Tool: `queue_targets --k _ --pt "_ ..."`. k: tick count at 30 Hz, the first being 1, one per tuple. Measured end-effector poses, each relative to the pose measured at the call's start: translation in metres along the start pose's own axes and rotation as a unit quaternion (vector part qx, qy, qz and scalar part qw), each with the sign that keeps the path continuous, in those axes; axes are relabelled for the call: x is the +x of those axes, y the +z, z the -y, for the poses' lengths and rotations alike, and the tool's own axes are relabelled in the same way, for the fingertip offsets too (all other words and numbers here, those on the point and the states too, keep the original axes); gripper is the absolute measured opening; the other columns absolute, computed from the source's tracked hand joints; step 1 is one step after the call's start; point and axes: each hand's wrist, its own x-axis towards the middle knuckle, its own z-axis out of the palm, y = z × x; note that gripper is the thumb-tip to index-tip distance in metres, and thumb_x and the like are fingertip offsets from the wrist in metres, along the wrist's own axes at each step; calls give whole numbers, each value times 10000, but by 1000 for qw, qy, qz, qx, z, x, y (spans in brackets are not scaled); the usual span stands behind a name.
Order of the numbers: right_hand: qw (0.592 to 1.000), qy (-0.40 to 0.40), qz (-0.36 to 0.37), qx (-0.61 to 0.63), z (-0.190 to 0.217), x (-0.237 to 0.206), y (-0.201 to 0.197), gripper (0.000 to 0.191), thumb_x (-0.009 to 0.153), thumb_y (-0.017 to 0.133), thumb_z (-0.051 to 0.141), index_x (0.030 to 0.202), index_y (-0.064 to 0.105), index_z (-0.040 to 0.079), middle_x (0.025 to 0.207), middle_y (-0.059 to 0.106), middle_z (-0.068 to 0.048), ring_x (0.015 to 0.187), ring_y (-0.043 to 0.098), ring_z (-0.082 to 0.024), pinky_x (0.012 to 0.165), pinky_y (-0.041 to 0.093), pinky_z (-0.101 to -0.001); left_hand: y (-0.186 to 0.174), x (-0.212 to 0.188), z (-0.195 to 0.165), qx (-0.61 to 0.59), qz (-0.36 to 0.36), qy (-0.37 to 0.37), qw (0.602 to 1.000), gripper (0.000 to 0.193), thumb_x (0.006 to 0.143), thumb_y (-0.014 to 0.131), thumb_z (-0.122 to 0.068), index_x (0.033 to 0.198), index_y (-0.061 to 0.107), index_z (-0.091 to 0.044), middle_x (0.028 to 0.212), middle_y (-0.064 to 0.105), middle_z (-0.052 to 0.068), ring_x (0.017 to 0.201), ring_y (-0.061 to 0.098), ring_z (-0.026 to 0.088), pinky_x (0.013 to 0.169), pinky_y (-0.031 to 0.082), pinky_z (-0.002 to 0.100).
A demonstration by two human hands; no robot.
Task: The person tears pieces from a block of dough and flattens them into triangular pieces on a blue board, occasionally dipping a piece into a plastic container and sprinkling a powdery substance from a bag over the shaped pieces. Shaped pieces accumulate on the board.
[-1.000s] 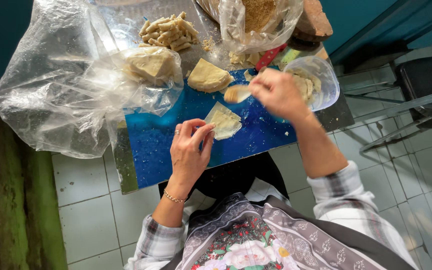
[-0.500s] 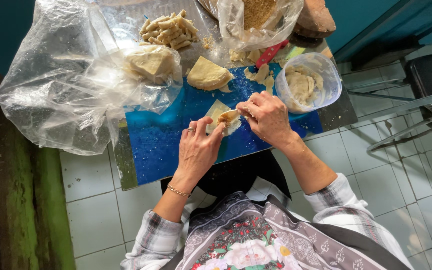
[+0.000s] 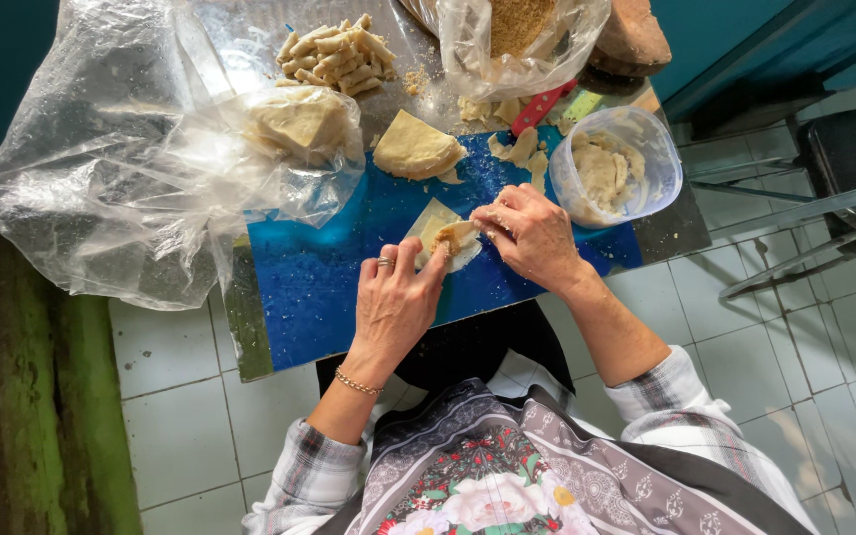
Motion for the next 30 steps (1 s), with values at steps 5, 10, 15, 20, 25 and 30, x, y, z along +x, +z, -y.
queue_targets --k 5,10,15,20,25,30 --pt "998 40 9 45 -3 -3 3 93 928 748 170 981 786 104 866 654 -38 844 649 -232 725 533 -364 2 -2 2 6 2 24 1000 457 832 748 -149 1275 638 -166 1144 549 71 992 573 259 812 420 393" --pt "990 96 31 94 -10 -3 5 126 935 738 179 993 788 79 873 681 -53 780 664 -223 694 530 -348 3 -4 4 -47 -16 -3 999 340 914 745 -158 1244 665 -172 1152 560 53 970 565 246 808 418 385" --pt "951 203 67 222 -34 3 -2 151 945 728 171 997 775 38 850 699 -46 738 624 -112 651 506 -289 -5 -4 9 -131 -32 -80 988 279 954 724 -209 1229 693 -172 1175 584 29 989 554 247 852 432 388" --pt "962 127 -53 235 -111 53 -39 149 957 724 159 998 759 19 933 742 -26 859 662 -72 767 525 -260 -6 3 3 -48 -11 -45 998 316 914 705 -252 1208 681 -139 1251 550 100 1100 546 287 899 400 436" --pt "951 53 -184 -241 -192 138 -31 109 916 688 69 890 793 68 938 713 -150 866 680 -330 709 525 -450 -6 -1 5 -69 -13 -34 997 286 877 724 -184 1163 705 -172 1242 557 73 1087 555 272 903 402 429" --pt "874 -45 -183 -449 -172 180 2 81 630 675 155 692 727 152 978 717 -116 996 674 -292 851 489 -476 2 -2 11 -73 -49 -55 995 219 864 746 -108 1076 726 -160 1137 621 22 1013 592 233 863 441 401"
